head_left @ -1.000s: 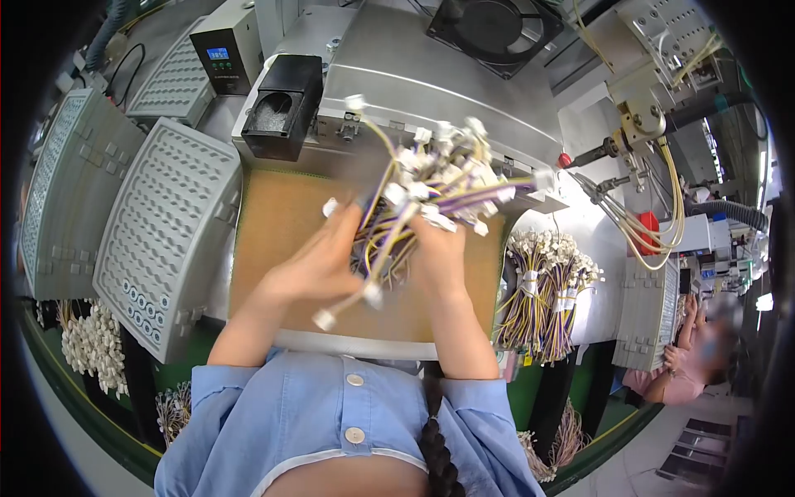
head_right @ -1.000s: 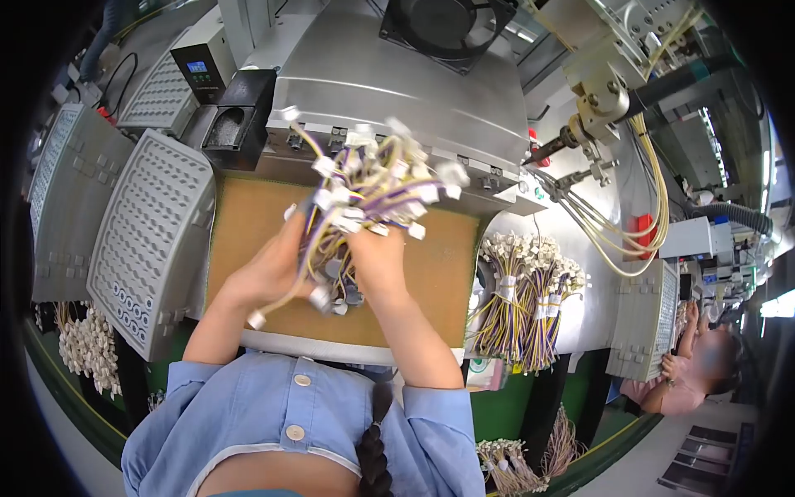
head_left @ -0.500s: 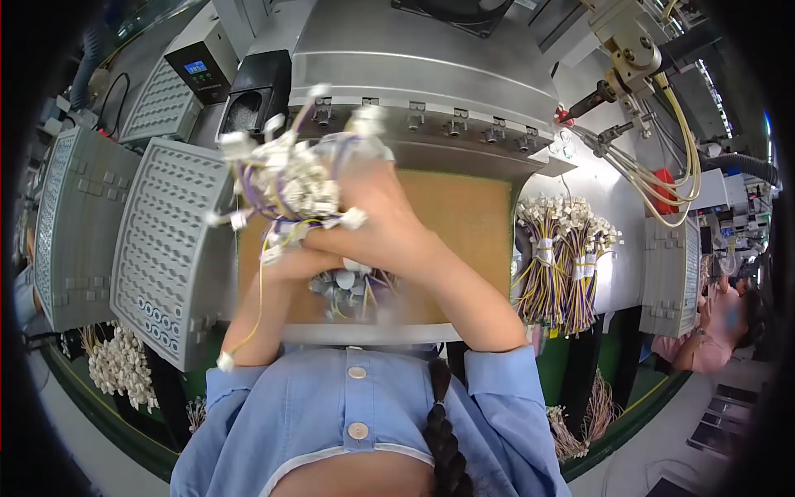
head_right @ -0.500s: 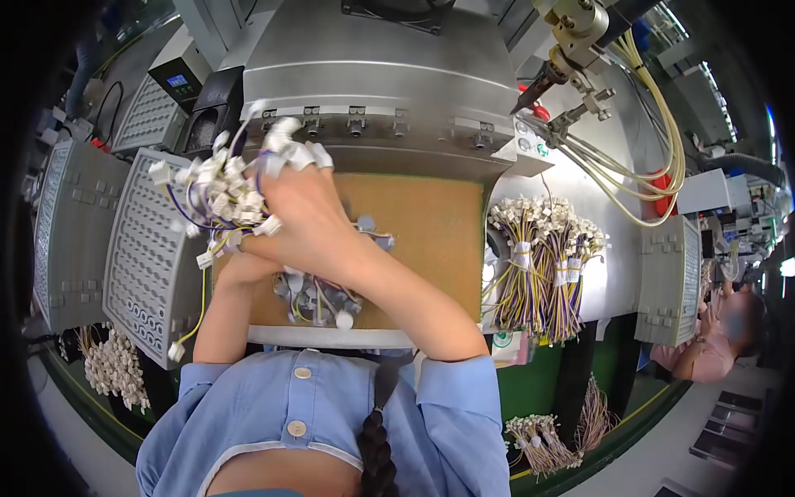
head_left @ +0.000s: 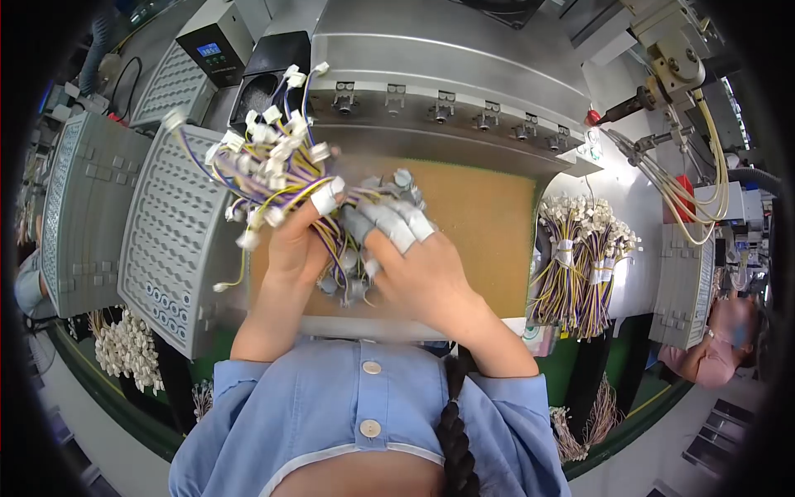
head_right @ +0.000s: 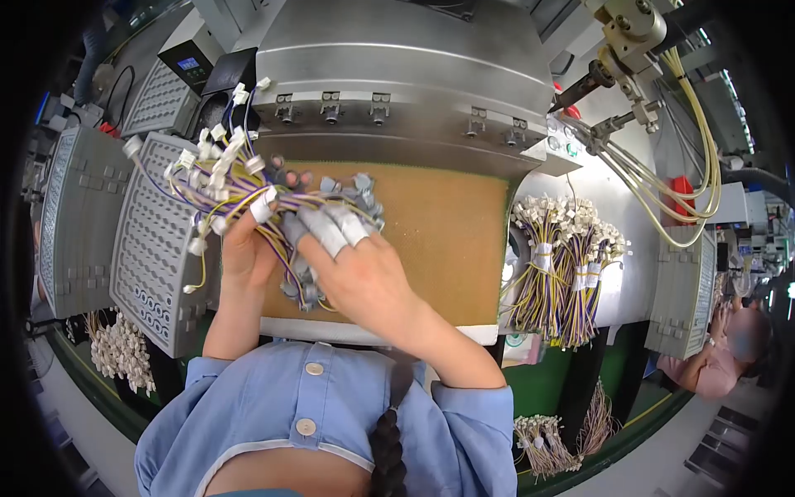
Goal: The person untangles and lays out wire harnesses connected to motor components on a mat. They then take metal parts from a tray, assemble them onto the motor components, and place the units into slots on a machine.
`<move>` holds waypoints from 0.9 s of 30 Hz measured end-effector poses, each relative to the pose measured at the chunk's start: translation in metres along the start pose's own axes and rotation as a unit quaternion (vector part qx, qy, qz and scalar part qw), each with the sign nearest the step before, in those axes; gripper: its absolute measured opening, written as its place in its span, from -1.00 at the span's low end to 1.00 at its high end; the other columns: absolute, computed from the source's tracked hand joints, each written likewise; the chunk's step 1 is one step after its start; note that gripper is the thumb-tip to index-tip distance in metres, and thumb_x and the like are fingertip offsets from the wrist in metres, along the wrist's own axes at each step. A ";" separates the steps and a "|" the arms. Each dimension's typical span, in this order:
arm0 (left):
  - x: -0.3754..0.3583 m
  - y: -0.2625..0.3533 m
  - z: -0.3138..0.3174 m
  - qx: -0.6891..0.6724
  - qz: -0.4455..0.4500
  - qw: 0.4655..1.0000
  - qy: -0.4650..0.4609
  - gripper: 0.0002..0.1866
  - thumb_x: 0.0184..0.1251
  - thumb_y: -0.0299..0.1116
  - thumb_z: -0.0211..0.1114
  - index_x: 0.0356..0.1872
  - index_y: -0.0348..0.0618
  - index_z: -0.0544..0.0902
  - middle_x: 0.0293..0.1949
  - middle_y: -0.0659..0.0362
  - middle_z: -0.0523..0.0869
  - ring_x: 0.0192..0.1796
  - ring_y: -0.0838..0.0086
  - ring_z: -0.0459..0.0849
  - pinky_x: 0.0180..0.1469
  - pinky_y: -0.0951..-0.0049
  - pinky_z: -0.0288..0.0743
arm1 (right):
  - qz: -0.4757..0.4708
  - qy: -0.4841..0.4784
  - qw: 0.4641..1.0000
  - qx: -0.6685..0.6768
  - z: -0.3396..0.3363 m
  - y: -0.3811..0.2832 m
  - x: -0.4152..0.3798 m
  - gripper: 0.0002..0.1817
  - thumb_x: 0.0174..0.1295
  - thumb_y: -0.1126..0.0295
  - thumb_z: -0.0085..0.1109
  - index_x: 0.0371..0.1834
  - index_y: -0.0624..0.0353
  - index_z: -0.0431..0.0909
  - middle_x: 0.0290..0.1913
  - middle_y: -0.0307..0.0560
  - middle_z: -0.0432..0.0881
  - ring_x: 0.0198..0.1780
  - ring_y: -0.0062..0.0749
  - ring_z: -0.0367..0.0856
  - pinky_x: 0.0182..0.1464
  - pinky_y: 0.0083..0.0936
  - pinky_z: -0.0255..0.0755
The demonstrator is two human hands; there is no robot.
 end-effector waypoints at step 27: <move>0.000 -0.003 0.033 0.086 -0.037 0.989 -0.112 -0.53 0.08 -0.54 0.28 0.08 -0.26 0.41 -0.03 0.11 0.57 -0.04 0.44 0.58 0.01 0.41 0.50 | 0.134 -0.096 0.968 0.188 0.014 0.057 0.003 -0.30 -0.19 0.20 0.38 0.05 0.26 0.33 -0.27 0.07 0.59 -0.26 -0.08 0.59 -0.16 -0.35 0.45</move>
Point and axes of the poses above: each hand's wrist, its own x-axis towards the middle knuckle, its own z-axis out of the palm, y = z × x, the point moved 10 cm from there along x, towards the middle knuckle
